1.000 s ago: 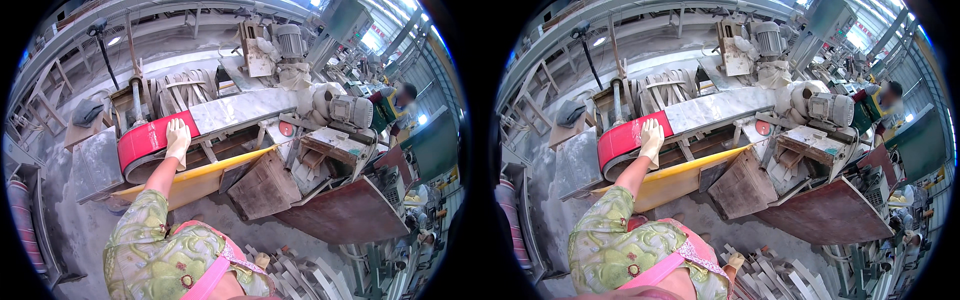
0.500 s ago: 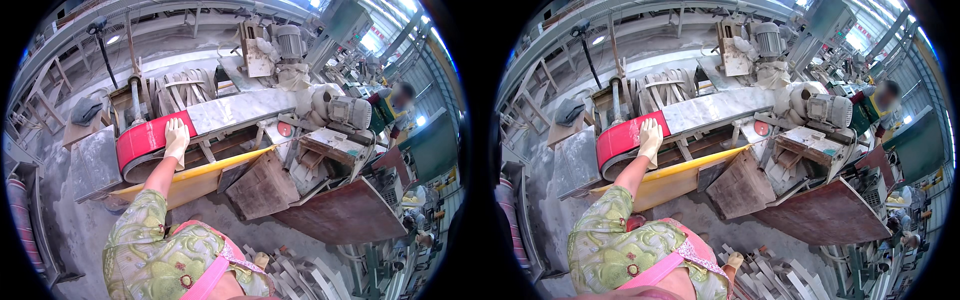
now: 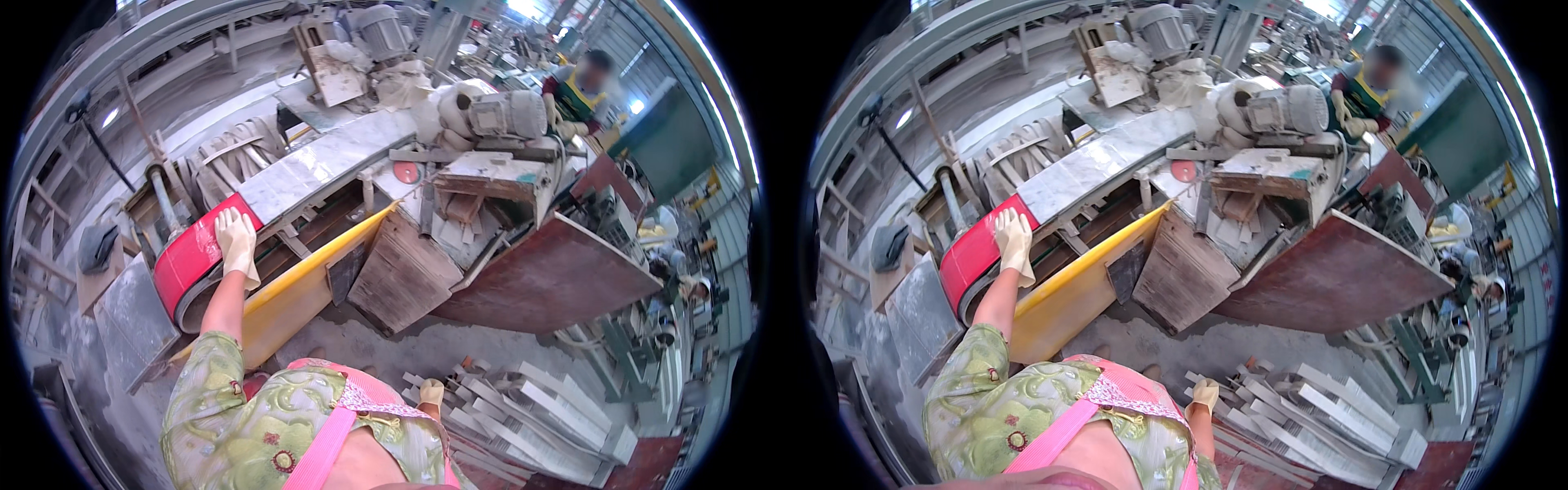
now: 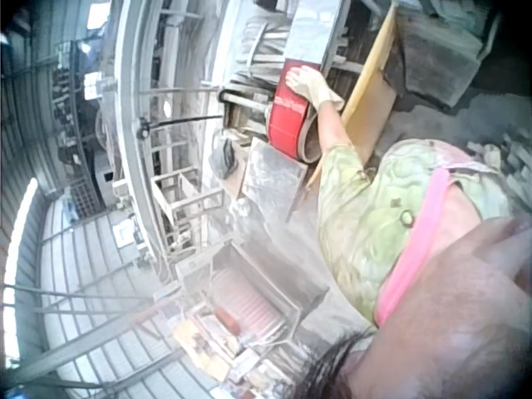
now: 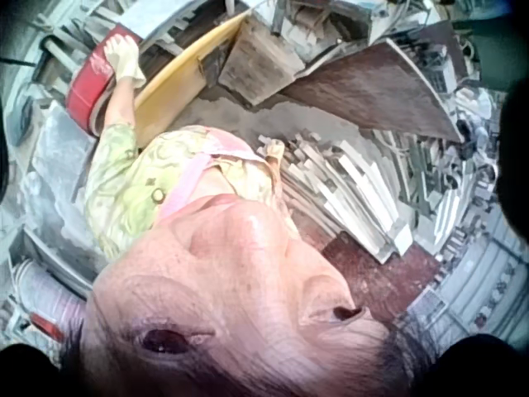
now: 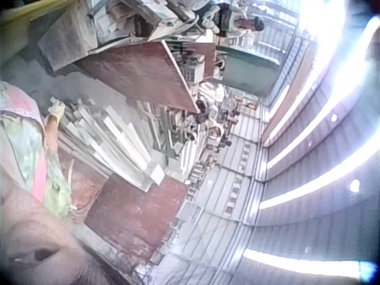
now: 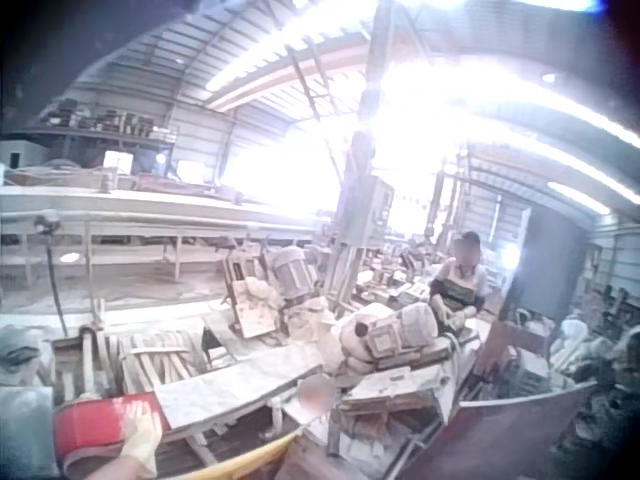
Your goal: The person picks up white rectangular planks from a pile, places them on a red conveyor belt, and then stacks the processed planks on a nearby table. The person repeats this process multiple times, handling the planks one at a time.
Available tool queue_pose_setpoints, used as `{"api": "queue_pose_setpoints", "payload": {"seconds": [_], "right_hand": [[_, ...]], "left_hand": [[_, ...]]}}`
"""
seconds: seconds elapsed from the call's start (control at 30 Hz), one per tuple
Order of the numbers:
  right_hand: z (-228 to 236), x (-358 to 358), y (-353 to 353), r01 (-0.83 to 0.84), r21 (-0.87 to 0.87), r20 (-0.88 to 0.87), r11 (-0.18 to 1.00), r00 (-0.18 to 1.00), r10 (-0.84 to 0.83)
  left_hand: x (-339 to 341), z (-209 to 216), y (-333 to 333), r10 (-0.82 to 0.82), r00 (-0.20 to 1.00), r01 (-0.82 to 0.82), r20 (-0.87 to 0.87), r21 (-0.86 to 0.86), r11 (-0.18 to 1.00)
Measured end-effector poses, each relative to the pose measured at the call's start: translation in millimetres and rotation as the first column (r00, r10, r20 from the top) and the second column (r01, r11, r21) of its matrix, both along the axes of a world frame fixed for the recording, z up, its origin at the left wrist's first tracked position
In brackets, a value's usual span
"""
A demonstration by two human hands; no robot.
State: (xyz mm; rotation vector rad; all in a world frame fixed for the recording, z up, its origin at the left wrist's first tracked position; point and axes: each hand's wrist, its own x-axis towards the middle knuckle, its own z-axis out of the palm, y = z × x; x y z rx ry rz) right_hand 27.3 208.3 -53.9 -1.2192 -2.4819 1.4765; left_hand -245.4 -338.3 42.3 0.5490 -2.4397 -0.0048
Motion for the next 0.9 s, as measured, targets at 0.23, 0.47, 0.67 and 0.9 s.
{"api": "queue_pose_setpoints", "payload": {"seconds": [0.23, 0.47, 0.67, 0.9], "right_hand": [[-24.8, 4.9, 7.3, 0.020, 0.059, 0.026, 0.998, 0.999, -0.022], [-46.1, 9.6, 15.7, -0.021, 0.095, 0.035, 0.995, 0.999, 0.018], [-42.6, 7.3, 12.1, 0.034, 0.042, 0.013, 0.999, 0.999, -0.035], [-35.5, -1.0, 16.0, -0.017, 0.021, 0.063, 1.000, 0.998, 0.016]], "left_hand": [[-5.8, -2.9, -0.5, 0.006, 0.999, -0.005, 0.036, -0.022, 1.000], [-7.2, -6.9, -5.8, 0.025, 0.998, -0.023, 0.054, -0.047, 0.999], [-6.1, -6.8, -4.6, 0.018, 0.999, -0.016, 0.047, -0.043, 0.999], [-2.2, 0.3, -0.9, 0.014, 1.000, -0.013, 0.027, -0.051, 0.999]]}}
